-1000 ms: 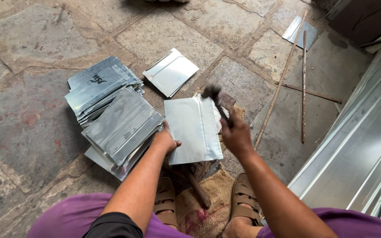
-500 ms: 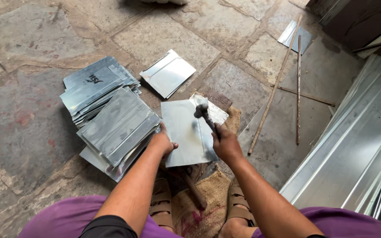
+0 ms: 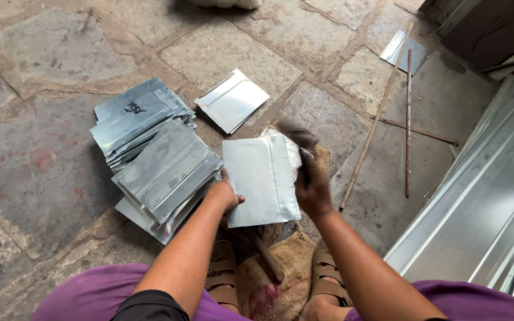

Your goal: The person hammers a metal sheet on a small block by hand. They pick up a new sheet from a stack and use a hammer to flatten or shape it against the block.

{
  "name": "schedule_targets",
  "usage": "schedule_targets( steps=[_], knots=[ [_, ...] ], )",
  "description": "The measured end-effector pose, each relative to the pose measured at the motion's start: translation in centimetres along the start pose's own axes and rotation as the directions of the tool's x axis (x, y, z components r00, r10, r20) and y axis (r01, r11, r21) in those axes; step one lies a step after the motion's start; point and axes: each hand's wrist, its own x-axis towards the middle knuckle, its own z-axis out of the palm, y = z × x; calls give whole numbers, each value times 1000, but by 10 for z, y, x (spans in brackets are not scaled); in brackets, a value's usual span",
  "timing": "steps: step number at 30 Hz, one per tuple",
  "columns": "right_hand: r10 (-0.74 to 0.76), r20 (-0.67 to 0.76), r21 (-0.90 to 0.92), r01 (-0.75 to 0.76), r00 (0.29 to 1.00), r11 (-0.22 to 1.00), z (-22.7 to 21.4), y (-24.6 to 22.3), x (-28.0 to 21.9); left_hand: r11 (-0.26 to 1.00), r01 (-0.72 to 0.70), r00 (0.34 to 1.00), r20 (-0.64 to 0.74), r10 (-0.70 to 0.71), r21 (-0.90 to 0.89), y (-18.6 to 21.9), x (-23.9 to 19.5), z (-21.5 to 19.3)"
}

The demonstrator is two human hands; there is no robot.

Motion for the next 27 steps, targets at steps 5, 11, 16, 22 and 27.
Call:
schedule_targets(
  steps=[5,11,16,22,27],
  knots=[
    [677,312,-158,-666,666,729,-8,-8,10,998,40,997,59,-43,58,3,-6,-3],
    [72,-115,36,-69,991,997,-41,-35,69,999,-22,999,30,21,27,0,-10,-6],
    [-81,-196,172,116,977,978,-3,0,32,1000,-11,1000,24,11,-8,-2,-15,-6],
    [761,417,-327,-699,496,635,-3,-10,11,998,3,999,50,-6,66,-4,-5,1],
    [500,189,36,-515,845,857,-29,-46,64,997,-3,998,64,-2,80,-9,-4,4]
  ],
)
